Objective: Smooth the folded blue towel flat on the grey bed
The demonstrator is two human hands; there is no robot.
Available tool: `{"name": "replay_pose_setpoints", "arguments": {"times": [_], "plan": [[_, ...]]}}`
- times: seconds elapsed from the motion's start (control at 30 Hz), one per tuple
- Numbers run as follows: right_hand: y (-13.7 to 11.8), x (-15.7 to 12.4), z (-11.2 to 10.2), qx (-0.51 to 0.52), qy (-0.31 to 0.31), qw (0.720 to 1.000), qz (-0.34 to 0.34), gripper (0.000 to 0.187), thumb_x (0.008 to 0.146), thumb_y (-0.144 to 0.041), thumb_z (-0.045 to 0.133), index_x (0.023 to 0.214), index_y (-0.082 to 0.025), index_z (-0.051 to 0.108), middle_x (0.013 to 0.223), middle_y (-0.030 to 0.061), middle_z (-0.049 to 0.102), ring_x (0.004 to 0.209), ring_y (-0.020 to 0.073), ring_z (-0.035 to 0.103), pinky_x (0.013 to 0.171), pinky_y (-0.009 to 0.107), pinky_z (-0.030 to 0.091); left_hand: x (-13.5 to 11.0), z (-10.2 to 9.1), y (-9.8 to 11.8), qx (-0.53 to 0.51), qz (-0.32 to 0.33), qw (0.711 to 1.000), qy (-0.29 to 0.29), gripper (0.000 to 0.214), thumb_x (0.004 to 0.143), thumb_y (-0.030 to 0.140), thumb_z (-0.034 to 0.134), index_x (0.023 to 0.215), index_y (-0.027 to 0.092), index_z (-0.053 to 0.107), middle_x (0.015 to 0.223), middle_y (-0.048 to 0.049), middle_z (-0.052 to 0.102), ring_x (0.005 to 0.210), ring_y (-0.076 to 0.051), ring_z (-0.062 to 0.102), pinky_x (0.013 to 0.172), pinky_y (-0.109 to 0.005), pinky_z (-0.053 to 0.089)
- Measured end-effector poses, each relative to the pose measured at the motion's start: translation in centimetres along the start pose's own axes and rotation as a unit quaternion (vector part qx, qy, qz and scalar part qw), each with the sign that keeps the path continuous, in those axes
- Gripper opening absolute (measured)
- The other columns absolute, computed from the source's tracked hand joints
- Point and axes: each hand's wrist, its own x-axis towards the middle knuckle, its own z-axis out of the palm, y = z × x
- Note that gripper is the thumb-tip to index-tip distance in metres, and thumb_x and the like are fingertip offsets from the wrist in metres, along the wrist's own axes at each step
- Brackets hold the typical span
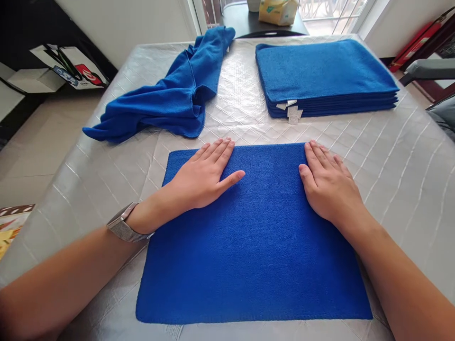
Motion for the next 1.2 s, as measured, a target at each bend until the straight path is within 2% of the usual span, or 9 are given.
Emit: {"name": "replay_pose_setpoints", "arguments": {"times": [0.2,0.37,0.53,0.7,0.97,1.2], "plan": [[0.6,0.2,0.5,0.008,0.021,1.0,-0.021,0.06,0.103,-0.046,0.017,0.16,-0.028,0.018,0.163,0.004,0.029,0.149,0.0278,0.024,0.121,0.057,0.024,0.1,0.1,-0.1,-0.011,-0.001,1.0,0.004,0.078,0.098,0.07,0.013,0.16,0.022,0.007,0.167,0.0005,0.014,0.153,-0.028,0.007,0.125,-0.046,0.004],[0.7,0.1,0.6,0.01,0.023,0.999,-0.02,0.062,0.103,-0.047,0.018,0.159,-0.021,0.021,0.163,0.008,0.028,0.149,0.0281,0.025,0.121,0.057,0.024,0.1,-0.2,0.1,-0.008,0.007,1.0,0.006,0.079,0.098,0.069,0.013,0.16,0.02,0.009,0.166,-0.0021,0.018,0.152,-0.027,0.012,0.125,-0.044,0.008],[0.6,0.1,0.7,0.009,0.039,0.999,-0.031,0.061,0.103,-0.048,0.017,0.16,-0.027,0.018,0.162,0.0048,0.029,0.149,0.0255,0.026,0.12,0.055,0.025,0.1,0.0,0.0,0.006,0.01,1.0,0.008,0.078,0.099,0.068,0.013,0.16,0.02,0.009,0.166,-0.0021,0.018,0.152,-0.026,0.012,0.125,-0.043,0.007],[0.5,0.2,0.7,0.006,0.03,0.999,-0.016,0.063,0.102,-0.048,0.017,0.159,-0.023,0.021,0.162,0.0065,0.029,0.149,0.0234,0.026,0.121,0.051,0.024,0.1,0.0,-0.1,0.007,0.012,1.0,0.006,0.079,0.098,0.068,0.013,0.16,0.019,0.01,0.166,-0.0033,0.019,0.152,-0.025,0.012,0.125,-0.043,0.008],[0.0,0.0,0.2,-0.013,0.005,1.0,-0.001,0.061,0.103,-0.044,0.016,0.16,-0.023,0.017,0.163,0.0042,0.027,0.15,0.0228,0.024,0.122,0.049,0.023,0.0,-0.7,0.4,0.012,-0.007,1.0,-0.018,0.081,0.098,0.069,0.014,0.159,0.016,0.013,0.166,-0.0057,0.017,0.152,-0.024,0.011,0.125,-0.04,0.008],[-0.7,0.0,0.0,-0.015,0.001,1.0,0.02,0.061,0.103,-0.04,0.016,0.158,-0.017,0.025,0.163,0.0043,0.027,0.15,0.0191,0.023,0.123,0.044,0.02,-0.1,-0.3,0.3,0.02,-0.004,1.0,0.009,0.078,0.099,0.067,0.017,0.159,0.017,0.017,0.165,-0.0054,0.02,0.152,-0.022,0.014,0.125,-0.04,0.01]]}}
